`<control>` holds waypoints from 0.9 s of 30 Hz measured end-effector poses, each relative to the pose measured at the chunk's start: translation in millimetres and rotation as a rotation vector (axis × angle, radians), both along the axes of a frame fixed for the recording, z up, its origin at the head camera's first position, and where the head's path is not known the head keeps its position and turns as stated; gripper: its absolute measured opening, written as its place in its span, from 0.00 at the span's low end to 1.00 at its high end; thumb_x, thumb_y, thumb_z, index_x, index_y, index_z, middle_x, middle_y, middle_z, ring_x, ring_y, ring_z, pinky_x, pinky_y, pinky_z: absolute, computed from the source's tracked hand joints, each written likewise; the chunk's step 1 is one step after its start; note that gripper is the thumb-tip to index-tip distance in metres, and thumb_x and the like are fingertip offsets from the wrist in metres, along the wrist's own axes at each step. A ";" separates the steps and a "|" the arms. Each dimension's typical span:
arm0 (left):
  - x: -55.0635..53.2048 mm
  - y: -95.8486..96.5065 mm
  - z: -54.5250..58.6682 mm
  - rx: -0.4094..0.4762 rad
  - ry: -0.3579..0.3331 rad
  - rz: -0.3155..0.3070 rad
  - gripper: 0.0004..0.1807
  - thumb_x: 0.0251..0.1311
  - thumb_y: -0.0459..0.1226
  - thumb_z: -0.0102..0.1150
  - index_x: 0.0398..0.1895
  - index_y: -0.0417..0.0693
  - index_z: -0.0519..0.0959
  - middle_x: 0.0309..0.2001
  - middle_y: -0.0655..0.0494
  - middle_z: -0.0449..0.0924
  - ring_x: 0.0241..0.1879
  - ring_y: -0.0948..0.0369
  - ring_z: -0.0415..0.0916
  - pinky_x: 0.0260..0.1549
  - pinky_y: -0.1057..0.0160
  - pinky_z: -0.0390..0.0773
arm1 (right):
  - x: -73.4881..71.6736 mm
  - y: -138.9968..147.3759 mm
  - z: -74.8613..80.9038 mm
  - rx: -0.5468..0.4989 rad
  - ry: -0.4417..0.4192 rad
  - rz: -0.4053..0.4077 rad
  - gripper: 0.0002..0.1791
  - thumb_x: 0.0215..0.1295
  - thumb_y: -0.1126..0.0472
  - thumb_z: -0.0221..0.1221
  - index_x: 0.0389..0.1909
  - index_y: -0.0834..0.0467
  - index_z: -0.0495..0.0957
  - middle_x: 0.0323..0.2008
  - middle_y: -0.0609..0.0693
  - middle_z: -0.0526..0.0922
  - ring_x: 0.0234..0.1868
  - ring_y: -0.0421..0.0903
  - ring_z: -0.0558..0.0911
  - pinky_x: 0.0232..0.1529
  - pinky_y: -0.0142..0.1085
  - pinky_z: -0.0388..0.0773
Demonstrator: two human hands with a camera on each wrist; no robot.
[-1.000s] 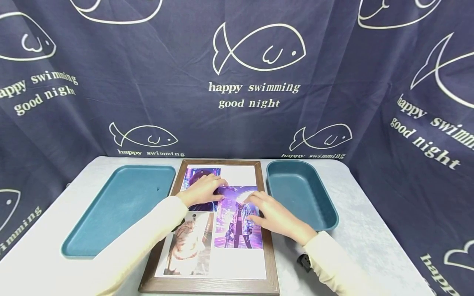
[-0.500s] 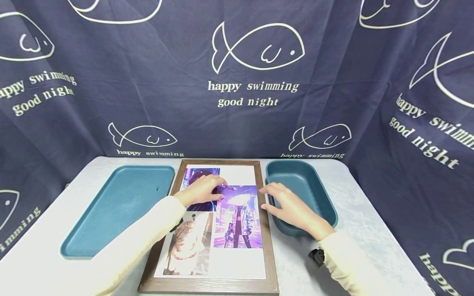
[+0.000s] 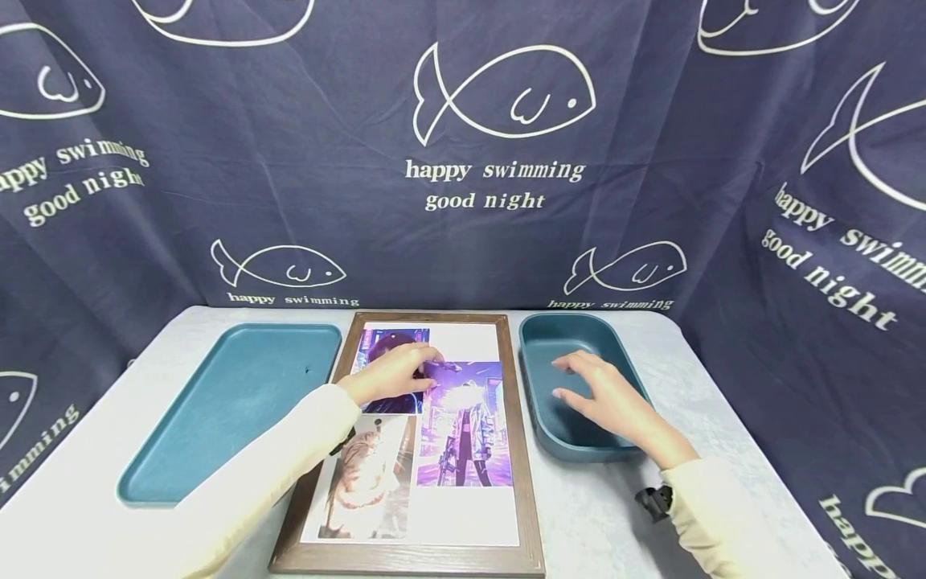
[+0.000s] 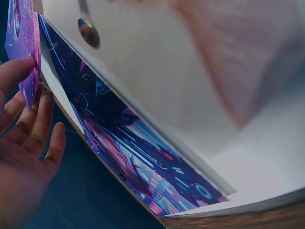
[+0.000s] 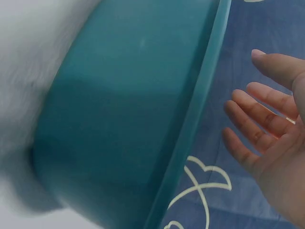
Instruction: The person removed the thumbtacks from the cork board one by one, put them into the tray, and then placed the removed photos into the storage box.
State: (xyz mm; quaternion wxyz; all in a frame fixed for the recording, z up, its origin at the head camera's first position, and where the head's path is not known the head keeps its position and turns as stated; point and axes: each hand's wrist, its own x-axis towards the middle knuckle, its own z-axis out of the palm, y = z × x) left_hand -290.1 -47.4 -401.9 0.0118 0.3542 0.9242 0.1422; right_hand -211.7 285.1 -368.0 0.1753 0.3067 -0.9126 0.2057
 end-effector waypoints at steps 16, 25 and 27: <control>1.6 0.6 1.9 0.057 -0.063 -0.010 0.21 0.56 0.41 0.59 0.53 0.48 0.73 0.49 0.54 0.77 0.40 0.63 0.75 0.45 0.66 0.75 | -0.1 42.5 1.3 -0.025 0.018 -0.141 0.17 0.48 0.64 0.66 0.42 0.59 0.77 0.38 0.51 0.81 0.38 0.45 0.77 0.36 0.31 0.71; 2.7 0.5 4.2 0.067 -0.055 -0.026 0.21 0.56 0.41 0.59 0.53 0.46 0.73 0.50 0.53 0.76 0.42 0.62 0.73 0.48 0.64 0.73 | -3.8 68.8 -7.6 -0.073 0.038 -0.213 0.16 0.48 0.66 0.65 0.41 0.62 0.77 0.36 0.54 0.82 0.37 0.34 0.74 0.31 0.30 0.70; 2.7 0.3 4.2 0.067 -0.049 -0.034 0.20 0.56 0.40 0.59 0.52 0.46 0.73 0.49 0.54 0.76 0.41 0.62 0.73 0.47 0.64 0.73 | -4.6 74.3 -9.2 -0.080 0.036 -0.234 0.16 0.48 0.65 0.65 0.41 0.62 0.77 0.36 0.55 0.82 0.37 0.30 0.72 0.31 0.28 0.69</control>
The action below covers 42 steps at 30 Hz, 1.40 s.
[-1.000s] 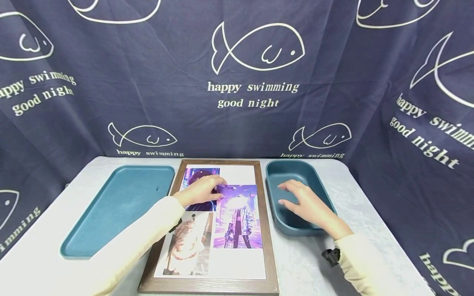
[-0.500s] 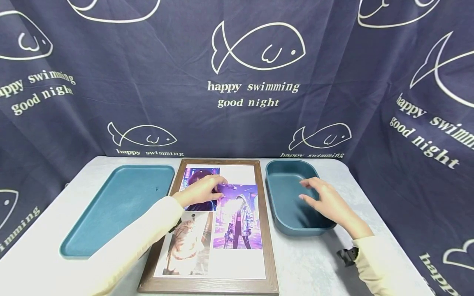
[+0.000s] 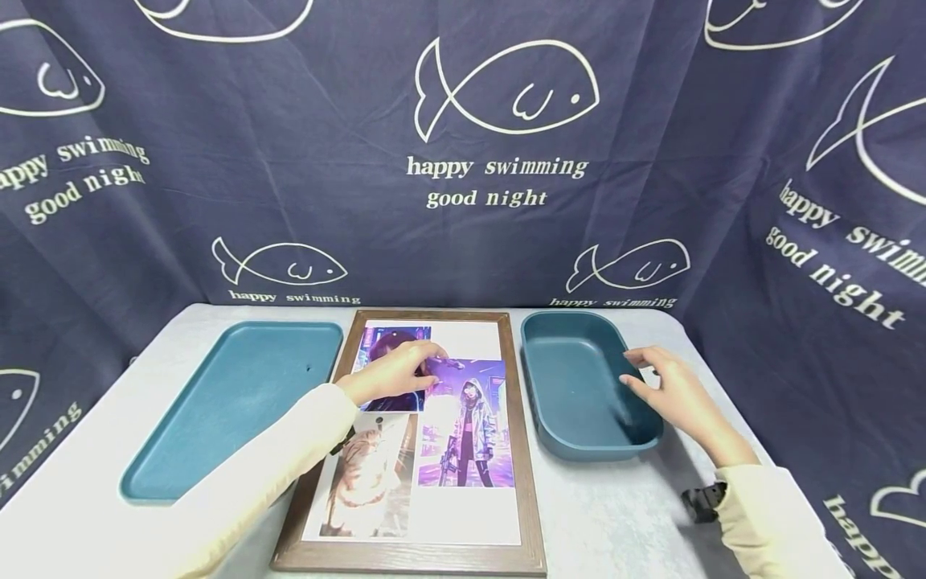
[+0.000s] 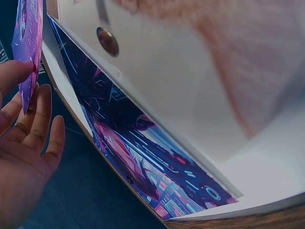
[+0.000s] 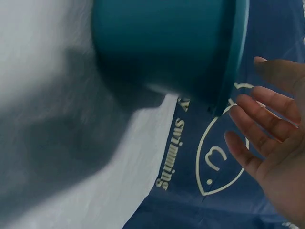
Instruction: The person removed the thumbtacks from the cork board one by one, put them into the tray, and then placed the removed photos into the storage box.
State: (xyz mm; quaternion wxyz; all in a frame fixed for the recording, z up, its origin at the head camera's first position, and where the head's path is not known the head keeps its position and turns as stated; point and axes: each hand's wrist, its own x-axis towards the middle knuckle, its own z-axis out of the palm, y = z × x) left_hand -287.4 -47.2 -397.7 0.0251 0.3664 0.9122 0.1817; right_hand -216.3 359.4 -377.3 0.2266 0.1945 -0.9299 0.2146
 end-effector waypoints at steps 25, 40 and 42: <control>1.7 0.6 3.5 0.073 -0.014 -0.028 0.17 0.56 0.36 0.58 0.50 0.44 0.73 0.48 0.51 0.78 0.43 0.61 0.75 0.48 0.63 0.74 | -1.2 29.7 -26.4 -0.198 -0.214 0.011 0.13 0.57 0.70 0.58 0.43 0.69 0.74 0.31 0.47 0.81 0.31 0.22 0.74 0.30 0.17 0.70; 1.8 3.5 5.4 0.118 -0.042 -0.018 0.18 0.59 0.34 0.53 0.53 0.43 0.71 0.50 0.51 0.76 0.42 0.62 0.73 0.48 0.64 0.73 | -0.7 38.5 -25.7 -0.431 -0.508 0.064 0.16 0.66 0.65 0.49 0.49 0.73 0.67 0.37 0.28 0.76 0.35 0.27 0.76 0.33 0.24 0.73; 2.1 3.7 6.5 0.121 -0.052 -0.014 0.18 0.59 0.34 0.53 0.53 0.44 0.70 0.49 0.51 0.76 0.39 0.62 0.72 0.46 0.66 0.73 | -0.9 39.2 -23.9 -0.452 -0.561 0.059 0.17 0.67 0.63 0.49 0.50 0.72 0.66 0.37 0.28 0.76 0.35 0.27 0.76 0.34 0.25 0.73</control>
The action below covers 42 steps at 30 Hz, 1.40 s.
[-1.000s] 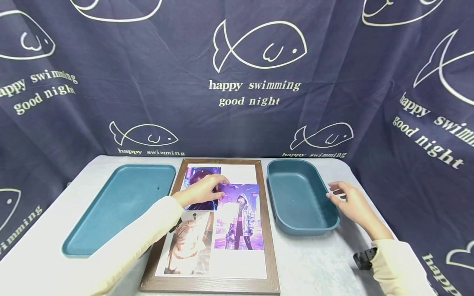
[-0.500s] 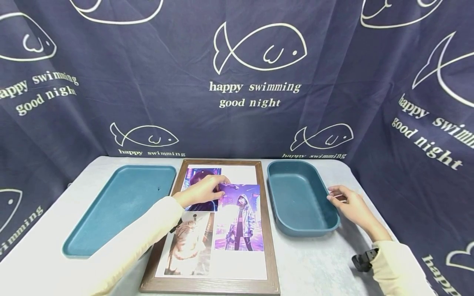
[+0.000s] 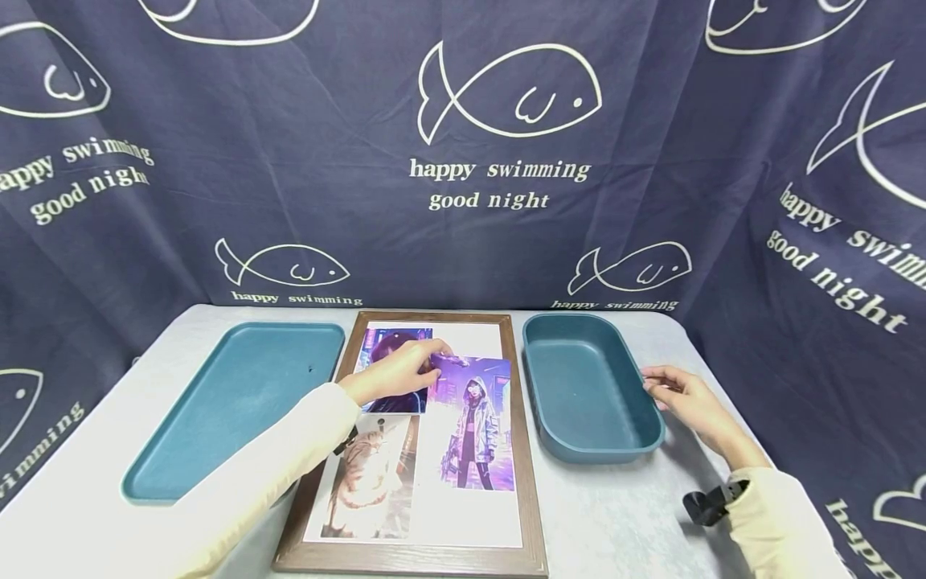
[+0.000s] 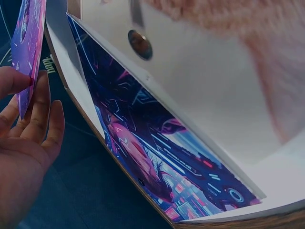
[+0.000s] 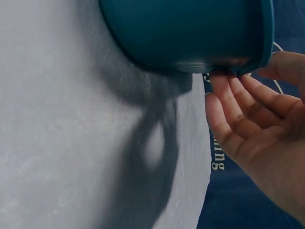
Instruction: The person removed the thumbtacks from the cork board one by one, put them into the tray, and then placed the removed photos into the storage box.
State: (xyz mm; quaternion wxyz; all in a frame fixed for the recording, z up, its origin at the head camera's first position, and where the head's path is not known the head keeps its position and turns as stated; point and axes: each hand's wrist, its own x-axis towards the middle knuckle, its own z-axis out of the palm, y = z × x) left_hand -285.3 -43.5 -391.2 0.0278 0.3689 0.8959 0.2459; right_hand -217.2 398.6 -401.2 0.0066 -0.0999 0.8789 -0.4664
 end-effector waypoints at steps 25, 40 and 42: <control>-4.2 3.4 11.5 0.119 -0.049 -0.002 0.18 0.58 0.32 0.51 0.53 0.46 0.69 0.21 0.57 0.67 0.17 0.67 0.62 0.22 0.71 0.67 | -6.8 1.2 7.6 -0.037 -0.187 -0.016 0.21 0.65 0.63 0.50 0.53 0.75 0.63 0.35 0.31 0.77 0.34 0.29 0.76 0.34 0.27 0.74; -2.3 4.8 33.9 0.161 -0.069 0.035 0.19 0.58 0.32 0.50 0.54 0.48 0.68 0.22 0.55 0.68 0.18 0.66 0.64 0.18 0.71 0.67 | -5.6 0.2 7.3 -0.050 -0.187 -0.027 0.18 0.65 0.63 0.50 0.50 0.72 0.66 0.35 0.31 0.77 0.33 0.30 0.76 0.33 0.27 0.74; -2.9 5.4 36.6 0.163 -0.063 0.037 0.19 0.59 0.32 0.50 0.54 0.48 0.69 0.27 0.55 0.72 0.19 0.66 0.65 0.20 0.71 0.67 | -5.4 -0.1 7.5 -0.044 -0.190 -0.034 0.19 0.65 0.63 0.50 0.51 0.72 0.65 0.35 0.31 0.77 0.33 0.30 0.76 0.33 0.27 0.74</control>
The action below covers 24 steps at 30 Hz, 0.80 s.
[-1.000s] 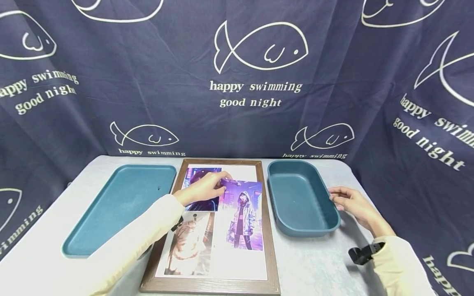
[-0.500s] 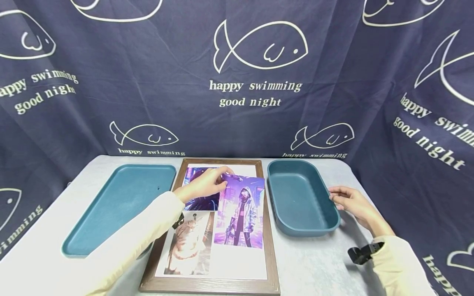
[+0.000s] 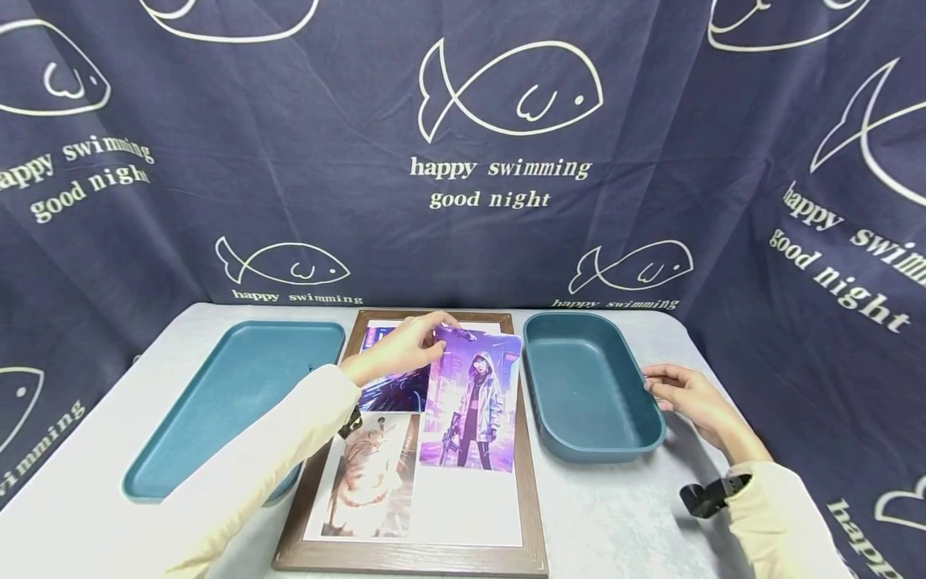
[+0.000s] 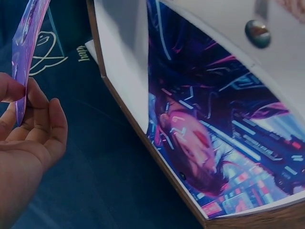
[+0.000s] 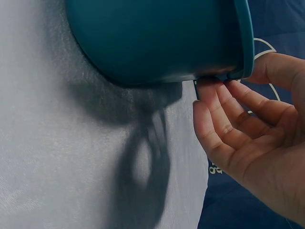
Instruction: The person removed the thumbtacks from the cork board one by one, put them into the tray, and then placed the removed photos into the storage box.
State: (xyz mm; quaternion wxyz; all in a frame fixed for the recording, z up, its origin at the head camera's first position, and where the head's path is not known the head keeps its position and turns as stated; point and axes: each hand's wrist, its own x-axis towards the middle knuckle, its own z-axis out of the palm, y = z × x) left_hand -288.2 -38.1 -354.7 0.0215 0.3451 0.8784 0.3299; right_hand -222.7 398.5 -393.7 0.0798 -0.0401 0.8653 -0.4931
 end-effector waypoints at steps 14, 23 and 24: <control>-8.2 7.0 26.5 0.039 0.070 0.007 0.17 0.57 0.30 0.50 0.51 0.44 0.70 0.30 0.52 0.72 0.22 0.62 0.65 0.25 0.71 0.66 | -0.5 1.1 -0.8 -0.017 0.000 0.000 0.19 0.65 0.61 0.51 0.51 0.72 0.66 0.35 0.32 0.77 0.34 0.31 0.77 0.35 0.28 0.76; -12.6 16.1 45.2 0.055 0.111 0.021 0.16 0.56 0.30 0.50 0.50 0.44 0.71 0.30 0.52 0.72 0.23 0.62 0.65 0.24 0.71 0.66 | -1.9 3.3 -2.4 -0.032 0.003 0.020 0.17 0.66 0.63 0.50 0.51 0.70 0.66 0.36 0.31 0.77 0.35 0.30 0.77 0.35 0.27 0.75; -13.1 17.3 47.2 0.058 0.112 0.023 0.17 0.56 0.30 0.50 0.50 0.45 0.71 0.29 0.52 0.71 0.23 0.62 0.65 0.24 0.71 0.66 | -1.8 3.4 -2.5 -0.030 0.003 0.018 0.17 0.66 0.63 0.50 0.51 0.70 0.66 0.36 0.31 0.77 0.35 0.30 0.77 0.35 0.27 0.75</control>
